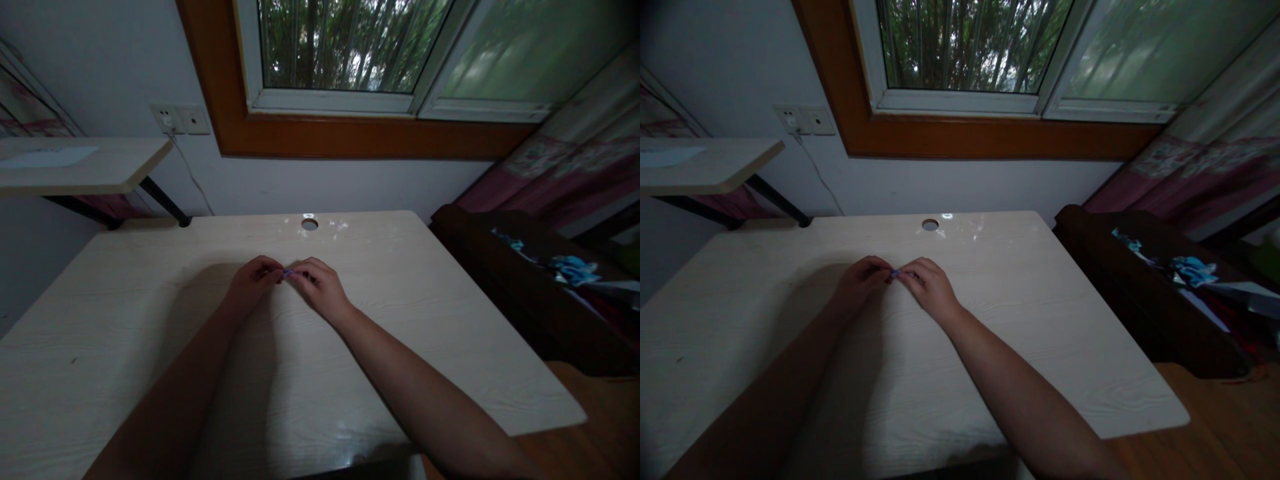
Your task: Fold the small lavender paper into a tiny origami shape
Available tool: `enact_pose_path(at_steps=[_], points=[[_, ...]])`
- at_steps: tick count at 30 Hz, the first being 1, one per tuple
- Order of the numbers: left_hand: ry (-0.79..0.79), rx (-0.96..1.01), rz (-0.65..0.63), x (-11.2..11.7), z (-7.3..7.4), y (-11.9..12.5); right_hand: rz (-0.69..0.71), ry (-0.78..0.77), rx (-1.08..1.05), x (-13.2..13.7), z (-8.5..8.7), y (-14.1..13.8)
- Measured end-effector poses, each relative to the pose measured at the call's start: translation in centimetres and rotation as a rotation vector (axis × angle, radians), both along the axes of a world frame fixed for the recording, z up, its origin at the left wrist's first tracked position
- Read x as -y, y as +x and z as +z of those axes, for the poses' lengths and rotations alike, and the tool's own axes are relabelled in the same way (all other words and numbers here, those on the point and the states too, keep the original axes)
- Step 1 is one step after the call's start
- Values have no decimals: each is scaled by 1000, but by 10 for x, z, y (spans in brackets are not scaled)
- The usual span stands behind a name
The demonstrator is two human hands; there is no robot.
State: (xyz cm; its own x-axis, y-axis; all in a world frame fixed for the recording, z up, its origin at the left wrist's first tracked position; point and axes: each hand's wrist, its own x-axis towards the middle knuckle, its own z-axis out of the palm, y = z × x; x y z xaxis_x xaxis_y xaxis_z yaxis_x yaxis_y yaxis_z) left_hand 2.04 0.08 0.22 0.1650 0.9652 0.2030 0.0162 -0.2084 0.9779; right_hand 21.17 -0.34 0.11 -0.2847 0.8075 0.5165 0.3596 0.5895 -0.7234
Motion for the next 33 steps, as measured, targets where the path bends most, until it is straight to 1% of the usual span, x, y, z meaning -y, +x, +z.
enact_pose_path(at_steps=[3,7,14,18,26,28,33], points=[[22,-92,-17,-1,-2,-1,-13,10,13,-1,-2,0],[60,-197,-4,-4,-6,-2,-11,6,33,-1,-2,0],[-67,-164,46,-5,-10,-1,-40,-31,19,-1,-3,-1],[-68,-135,72,-5,-11,0,-62,-53,8,-1,-4,-1],[-102,-109,49,-4,-12,1,-54,-67,-15,-1,-3,-1],[-101,-131,51,-5,-13,1,-52,-57,-12,-1,-3,-1],[-65,-281,25,-3,-8,0,-62,-36,4,-1,-1,0]])
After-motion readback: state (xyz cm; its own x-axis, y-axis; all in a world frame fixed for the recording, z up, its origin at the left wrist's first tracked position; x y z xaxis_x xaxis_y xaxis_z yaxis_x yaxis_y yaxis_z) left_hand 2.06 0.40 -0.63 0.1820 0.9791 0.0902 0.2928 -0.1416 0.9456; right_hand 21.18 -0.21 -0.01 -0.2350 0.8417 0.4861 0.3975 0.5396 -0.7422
